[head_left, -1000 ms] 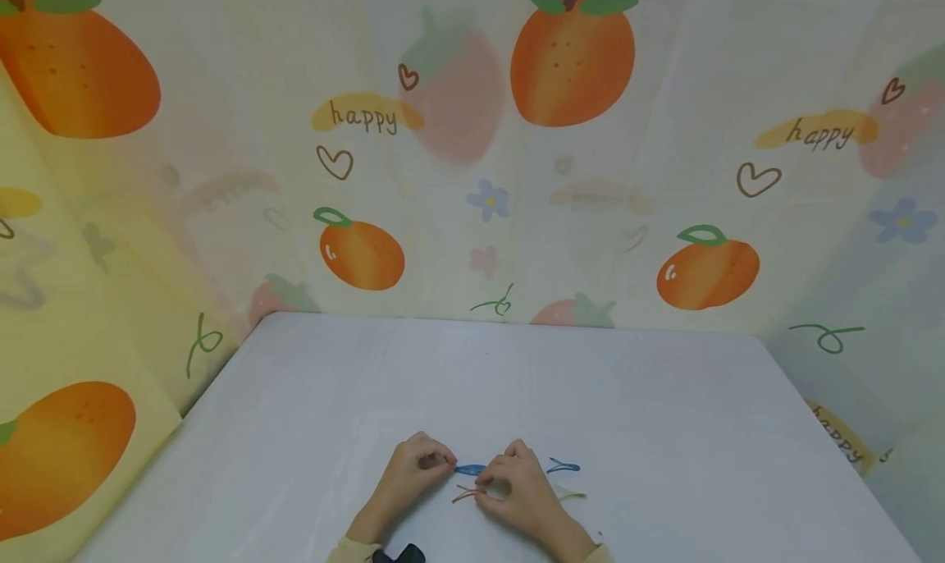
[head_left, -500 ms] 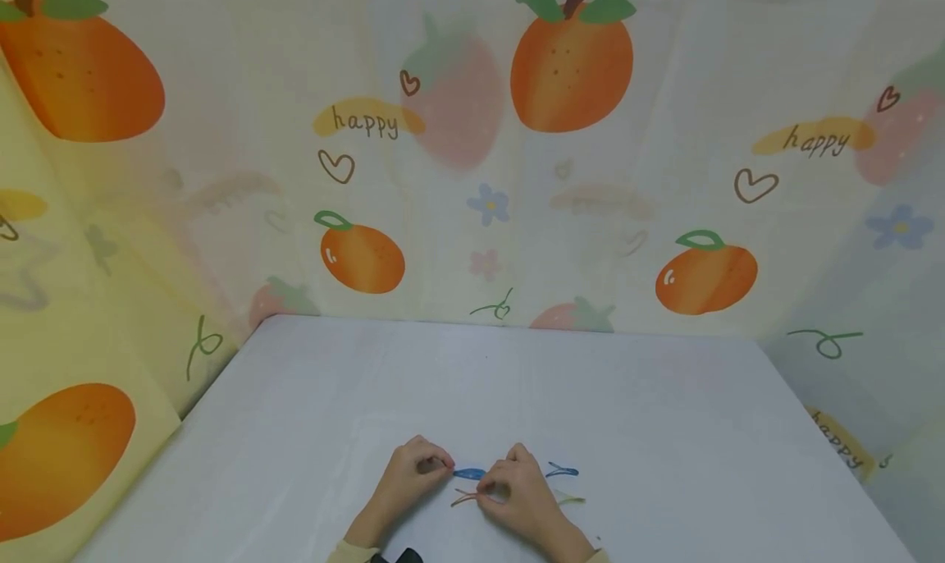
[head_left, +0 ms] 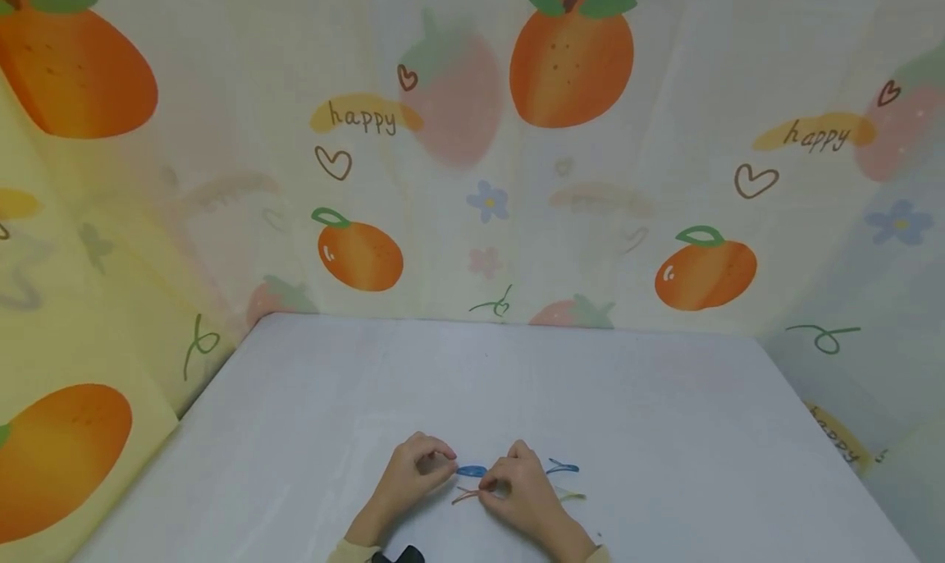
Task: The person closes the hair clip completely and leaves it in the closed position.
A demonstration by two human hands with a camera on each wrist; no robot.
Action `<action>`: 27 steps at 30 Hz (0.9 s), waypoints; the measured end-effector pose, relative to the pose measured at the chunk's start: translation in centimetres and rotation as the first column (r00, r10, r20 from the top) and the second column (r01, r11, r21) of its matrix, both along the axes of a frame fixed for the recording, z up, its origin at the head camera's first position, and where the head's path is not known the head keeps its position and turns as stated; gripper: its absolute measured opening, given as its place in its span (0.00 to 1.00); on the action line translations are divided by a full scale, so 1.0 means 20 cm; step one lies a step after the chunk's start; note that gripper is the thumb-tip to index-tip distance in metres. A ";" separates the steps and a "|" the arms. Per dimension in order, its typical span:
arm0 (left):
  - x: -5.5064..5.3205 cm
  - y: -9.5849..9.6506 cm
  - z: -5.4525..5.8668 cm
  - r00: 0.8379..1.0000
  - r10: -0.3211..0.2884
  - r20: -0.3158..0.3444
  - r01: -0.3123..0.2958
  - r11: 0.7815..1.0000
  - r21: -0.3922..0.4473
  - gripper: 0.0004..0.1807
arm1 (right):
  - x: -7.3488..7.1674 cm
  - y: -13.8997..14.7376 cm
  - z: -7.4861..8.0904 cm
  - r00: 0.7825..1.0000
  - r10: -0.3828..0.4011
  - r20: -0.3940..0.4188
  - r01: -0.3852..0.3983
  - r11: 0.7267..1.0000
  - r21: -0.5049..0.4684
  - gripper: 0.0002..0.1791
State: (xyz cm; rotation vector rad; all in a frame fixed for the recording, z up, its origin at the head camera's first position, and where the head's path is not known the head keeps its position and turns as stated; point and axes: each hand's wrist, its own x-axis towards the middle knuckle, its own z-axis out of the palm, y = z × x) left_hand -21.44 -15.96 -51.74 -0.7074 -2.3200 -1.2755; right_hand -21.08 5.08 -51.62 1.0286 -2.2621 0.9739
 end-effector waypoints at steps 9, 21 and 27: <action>0.00 -0.01 0.03 0.997 -0.076 -0.015 0.076 0.997 -0.008 0.06 | 0.01 -0.01 0.01 1.000 -0.007 0.029 0.006 1.000 0.019 0.06; -0.01 -0.01 0.01 0.992 -0.127 0.014 0.127 0.992 -0.013 0.06 | 0.00 0.01 -0.01 1.000 -0.021 0.003 0.021 1.000 0.003 0.07; 0.00 0.00 0.01 0.993 -0.121 0.012 0.121 0.993 -0.009 0.07 | -0.01 0.00 -0.02 1.000 -0.024 -0.003 0.024 1.000 -0.004 0.07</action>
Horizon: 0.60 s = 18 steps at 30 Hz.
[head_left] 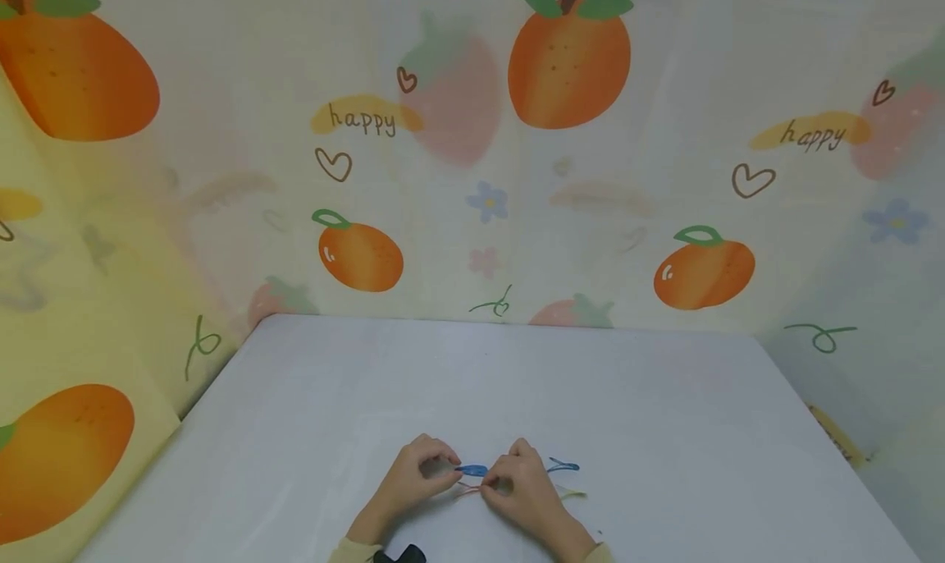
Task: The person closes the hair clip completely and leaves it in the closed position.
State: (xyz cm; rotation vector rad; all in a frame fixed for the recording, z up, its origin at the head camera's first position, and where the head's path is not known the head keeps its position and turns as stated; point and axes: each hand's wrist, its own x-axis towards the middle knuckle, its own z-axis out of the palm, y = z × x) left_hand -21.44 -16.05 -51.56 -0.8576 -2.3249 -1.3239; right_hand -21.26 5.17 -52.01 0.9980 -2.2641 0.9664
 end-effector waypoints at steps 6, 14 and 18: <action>0.04 0.01 0.08 1.000 0.000 0.014 0.000 1.000 -0.009 0.07 | 0.00 -0.01 0.01 1.000 0.002 0.007 -0.002 1.000 -0.030 0.08; 0.07 0.03 0.18 0.997 -0.082 -0.005 0.082 0.997 0.005 0.08 | 0.01 -0.01 0.03 1.000 0.010 0.003 -0.010 0.996 -0.089 0.06; 0.07 0.03 0.16 0.994 -0.109 0.011 0.109 0.994 0.009 0.09 | 0.01 -0.01 0.02 1.000 0.010 -0.012 -0.011 0.995 -0.103 0.08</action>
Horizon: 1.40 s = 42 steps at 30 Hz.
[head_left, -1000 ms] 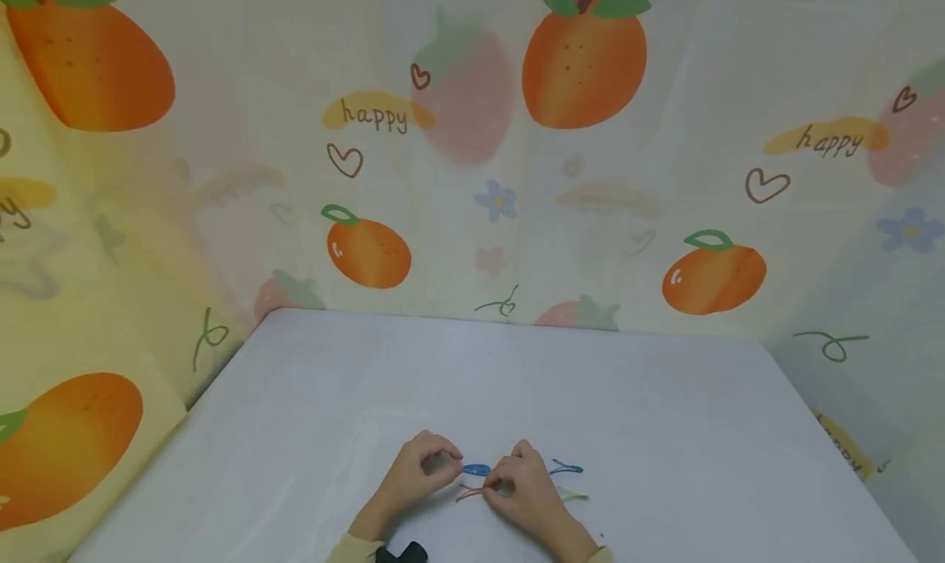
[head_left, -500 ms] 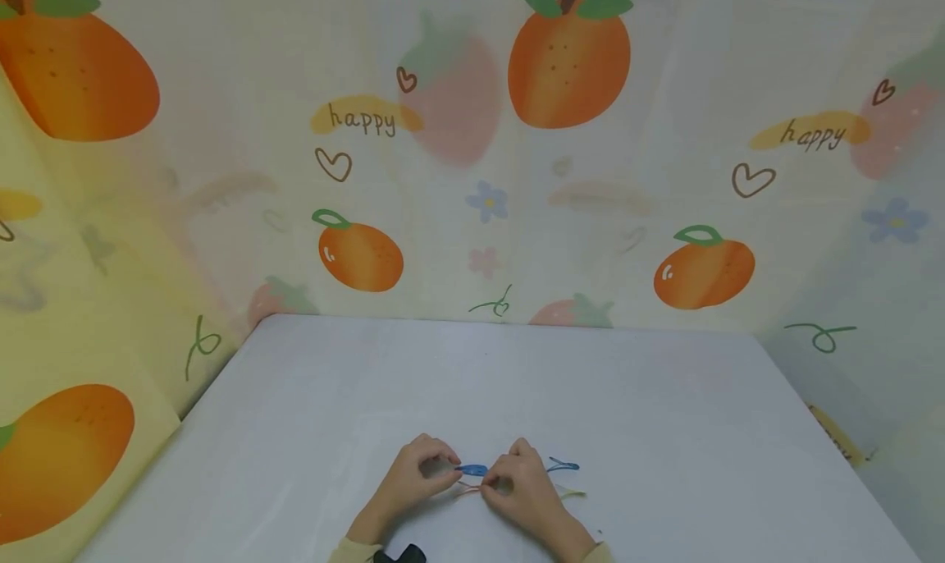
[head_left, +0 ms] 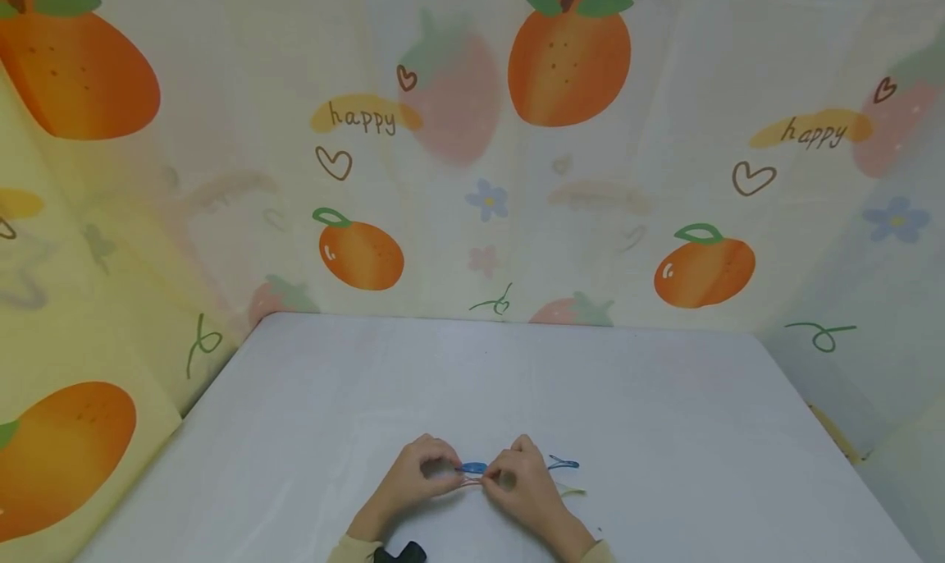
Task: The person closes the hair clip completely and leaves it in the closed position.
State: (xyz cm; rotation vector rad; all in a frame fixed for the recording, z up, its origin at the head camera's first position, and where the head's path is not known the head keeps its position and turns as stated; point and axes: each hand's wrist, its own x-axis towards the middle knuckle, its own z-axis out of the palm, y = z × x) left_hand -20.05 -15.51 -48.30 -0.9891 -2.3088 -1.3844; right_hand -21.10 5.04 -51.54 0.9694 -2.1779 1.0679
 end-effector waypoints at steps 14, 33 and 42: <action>0.00 0.01 0.01 0.999 -0.010 0.042 0.013 0.998 -0.069 0.10 | 0.00 0.00 -0.01 1.000 -0.031 -0.005 0.031 1.000 0.003 0.09; -0.01 0.00 0.00 0.999 -0.039 0.037 0.039 0.999 -0.011 0.08 | -0.01 0.00 -0.01 1.000 0.004 -0.024 -0.004 1.000 0.001 0.07; -0.01 0.00 -0.01 0.997 -0.052 0.057 0.052 0.999 0.010 0.08 | -0.01 0.01 -0.02 1.000 0.013 0.001 -0.013 0.999 0.034 0.07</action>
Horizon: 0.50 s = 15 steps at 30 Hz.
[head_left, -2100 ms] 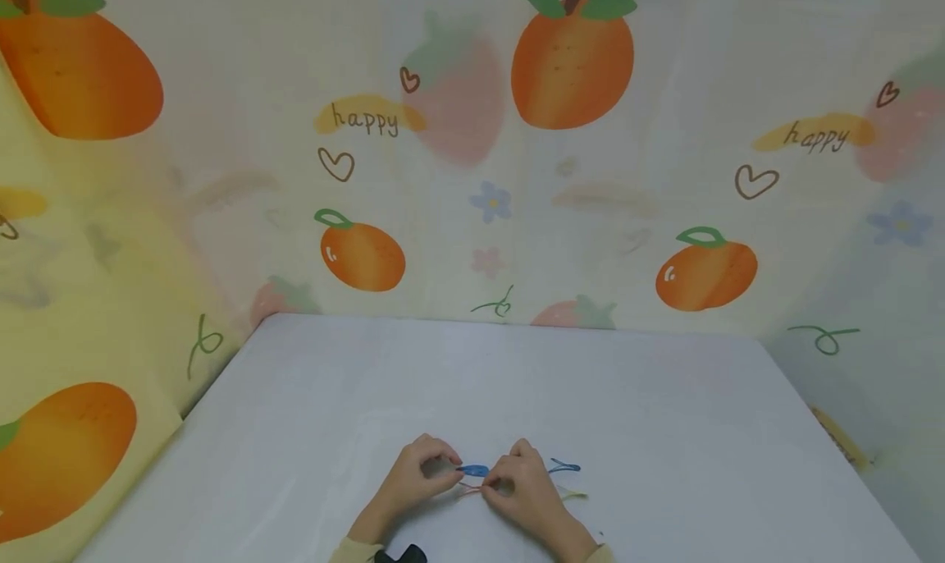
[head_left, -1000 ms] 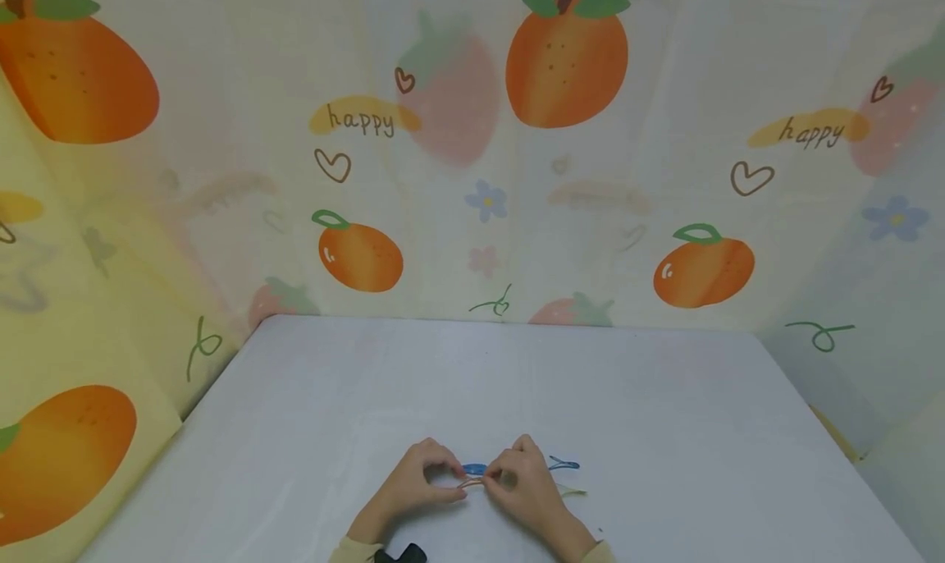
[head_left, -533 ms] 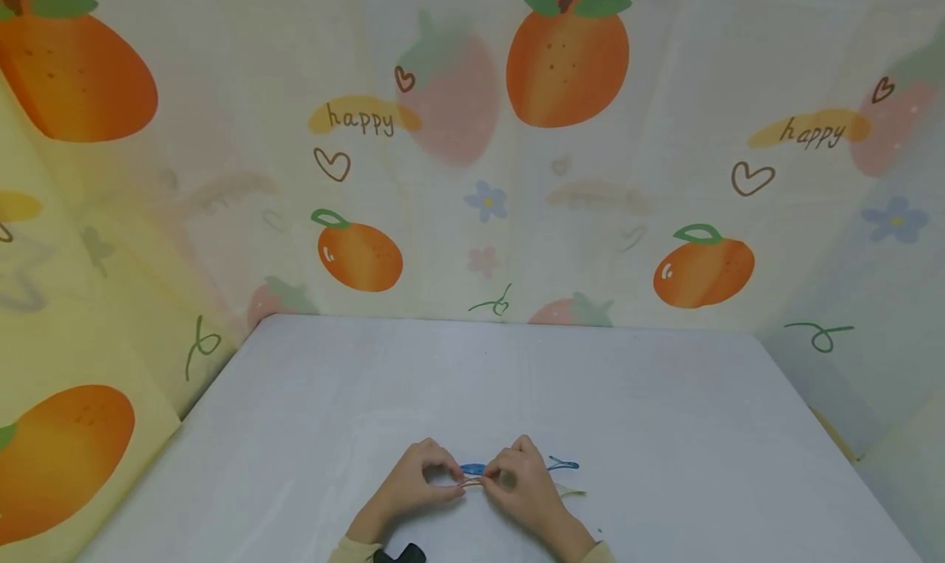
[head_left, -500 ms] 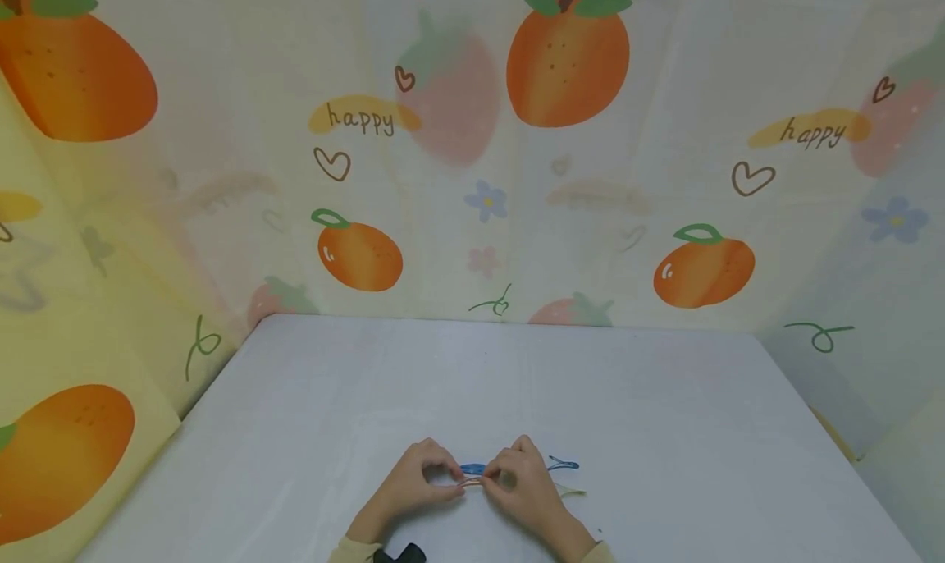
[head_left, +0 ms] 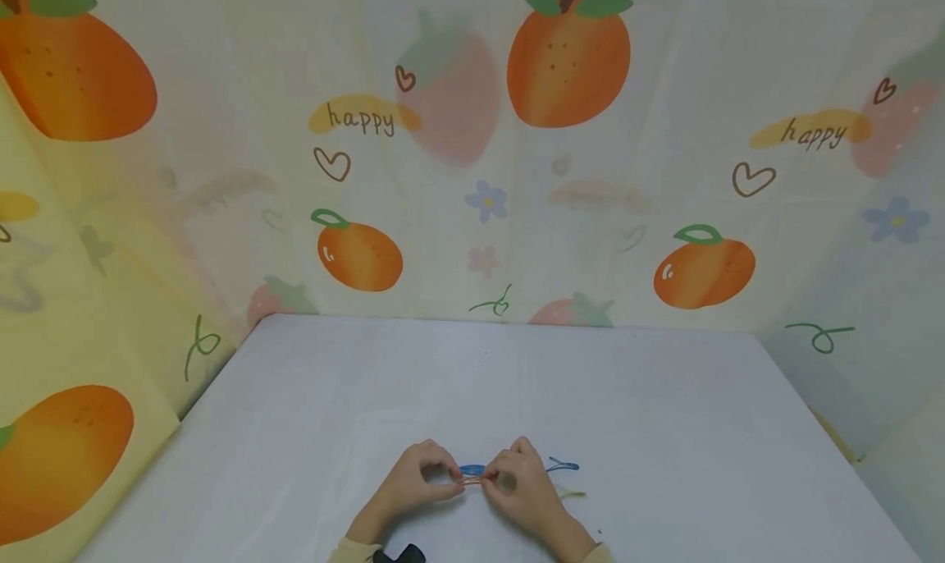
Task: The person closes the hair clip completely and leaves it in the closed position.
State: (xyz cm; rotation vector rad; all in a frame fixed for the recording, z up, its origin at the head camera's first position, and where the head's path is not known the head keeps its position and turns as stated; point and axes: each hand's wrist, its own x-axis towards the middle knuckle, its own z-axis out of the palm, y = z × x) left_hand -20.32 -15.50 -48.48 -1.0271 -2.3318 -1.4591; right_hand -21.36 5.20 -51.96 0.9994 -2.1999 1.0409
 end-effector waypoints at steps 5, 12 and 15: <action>0.00 0.00 0.00 1.000 0.000 -0.001 0.000 1.000 0.008 0.08 | 0.00 0.00 0.01 1.000 -0.005 0.010 0.005 1.000 0.006 0.07; -0.01 -0.01 -0.03 1.000 0.003 -0.011 -0.003 1.000 0.009 0.08 | 0.02 -0.01 0.02 1.000 -0.003 0.012 0.003 1.000 -0.012 0.10; -0.04 -0.02 -0.10 1.000 0.013 -0.014 -0.013 1.000 -0.003 0.07 | 0.02 -0.01 0.02 1.000 -0.001 0.018 0.001 1.000 -0.015 0.09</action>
